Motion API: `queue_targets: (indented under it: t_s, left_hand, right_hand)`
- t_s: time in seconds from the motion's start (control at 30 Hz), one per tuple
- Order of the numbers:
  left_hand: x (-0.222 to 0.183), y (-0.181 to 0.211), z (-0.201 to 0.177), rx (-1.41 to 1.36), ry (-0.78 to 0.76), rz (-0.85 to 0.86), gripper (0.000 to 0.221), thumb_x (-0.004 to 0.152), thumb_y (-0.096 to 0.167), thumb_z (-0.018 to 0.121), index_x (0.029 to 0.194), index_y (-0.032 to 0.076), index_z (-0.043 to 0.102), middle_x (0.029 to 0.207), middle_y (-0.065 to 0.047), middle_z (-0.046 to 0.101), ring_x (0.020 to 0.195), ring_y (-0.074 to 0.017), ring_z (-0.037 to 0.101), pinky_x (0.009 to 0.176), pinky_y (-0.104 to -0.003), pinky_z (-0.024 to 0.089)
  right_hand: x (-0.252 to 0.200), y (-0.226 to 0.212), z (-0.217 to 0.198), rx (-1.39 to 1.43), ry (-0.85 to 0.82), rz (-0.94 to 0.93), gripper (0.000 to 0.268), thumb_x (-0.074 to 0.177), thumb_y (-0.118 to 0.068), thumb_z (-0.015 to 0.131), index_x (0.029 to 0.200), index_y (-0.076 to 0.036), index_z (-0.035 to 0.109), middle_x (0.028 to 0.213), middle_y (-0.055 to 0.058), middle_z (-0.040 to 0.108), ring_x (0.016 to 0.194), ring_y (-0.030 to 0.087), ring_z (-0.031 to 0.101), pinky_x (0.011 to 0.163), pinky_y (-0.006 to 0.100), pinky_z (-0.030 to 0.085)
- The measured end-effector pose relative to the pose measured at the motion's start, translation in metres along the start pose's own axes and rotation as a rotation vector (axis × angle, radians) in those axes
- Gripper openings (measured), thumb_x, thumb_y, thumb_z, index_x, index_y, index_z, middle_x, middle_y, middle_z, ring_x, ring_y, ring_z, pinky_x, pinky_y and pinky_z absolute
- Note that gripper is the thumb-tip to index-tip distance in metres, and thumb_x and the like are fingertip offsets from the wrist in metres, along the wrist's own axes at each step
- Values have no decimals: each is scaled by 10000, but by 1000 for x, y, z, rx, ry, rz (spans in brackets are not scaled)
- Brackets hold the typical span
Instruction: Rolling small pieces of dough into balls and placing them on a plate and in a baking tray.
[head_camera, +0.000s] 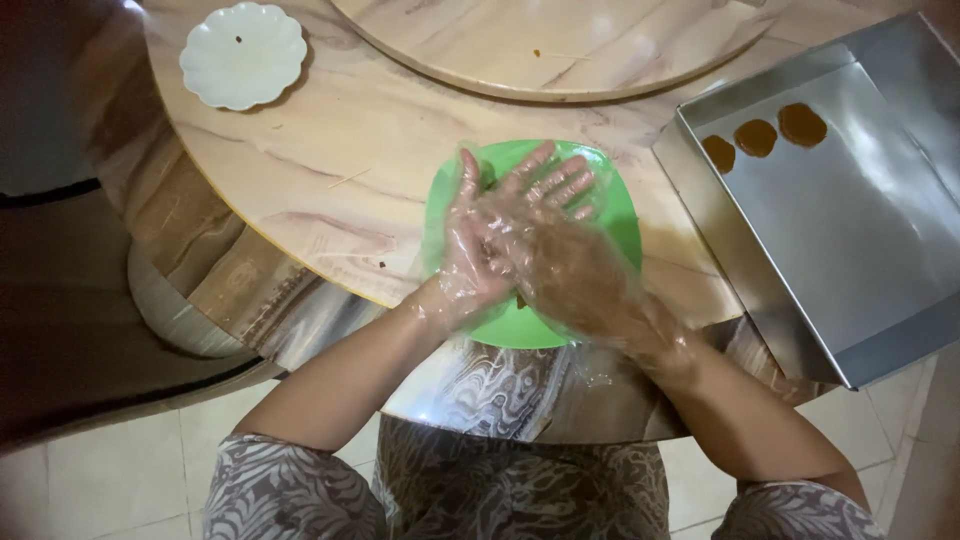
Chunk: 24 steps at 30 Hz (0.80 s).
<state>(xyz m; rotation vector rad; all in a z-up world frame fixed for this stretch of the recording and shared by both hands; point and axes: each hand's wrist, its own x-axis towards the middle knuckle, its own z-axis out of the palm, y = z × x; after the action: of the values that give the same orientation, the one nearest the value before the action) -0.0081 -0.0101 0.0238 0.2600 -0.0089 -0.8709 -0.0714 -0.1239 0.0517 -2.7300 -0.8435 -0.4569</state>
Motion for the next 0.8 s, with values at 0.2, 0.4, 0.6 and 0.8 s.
queue_targets:
  t_s: [0.2,0.4,0.6,0.8]
  left_hand:
    - [-8,3,14,2,18,-18,948,901,830,139,1616,215,240,1644,-164,305,1524,-313,275,1244,-574,211]
    - [-8,6,4,-77,14,-14,1003,872,846,206,1620,181,264,1616,-206,323,1501,-371,276,1203,-686,162]
    - [2,-6,-30,-52,-221,71,954,935,820,232,1601,139,287,1670,-175,253,1561,-368,166,1277,-644,20]
    - [3,-6,-26,-87,-147,12,975,907,815,255,1636,170,220,1628,-172,293,1555,-318,184,1227,-595,204]
  right_hand:
    - [4,-4,-4,-7,39,83,157,946,-144,639,1077,-142,727,1025,107,671,1032,303,648,892,471,510]
    - [5,1,0,-22,92,177,218,903,-167,665,1109,-217,717,907,39,593,951,282,604,703,464,528]
    - [0,9,4,180,122,157,317,844,-394,775,1004,-146,659,861,49,662,887,283,690,761,428,576]
    - [15,2,-23,907,243,249,128,871,-32,747,992,-74,750,909,104,760,631,208,769,450,312,625]
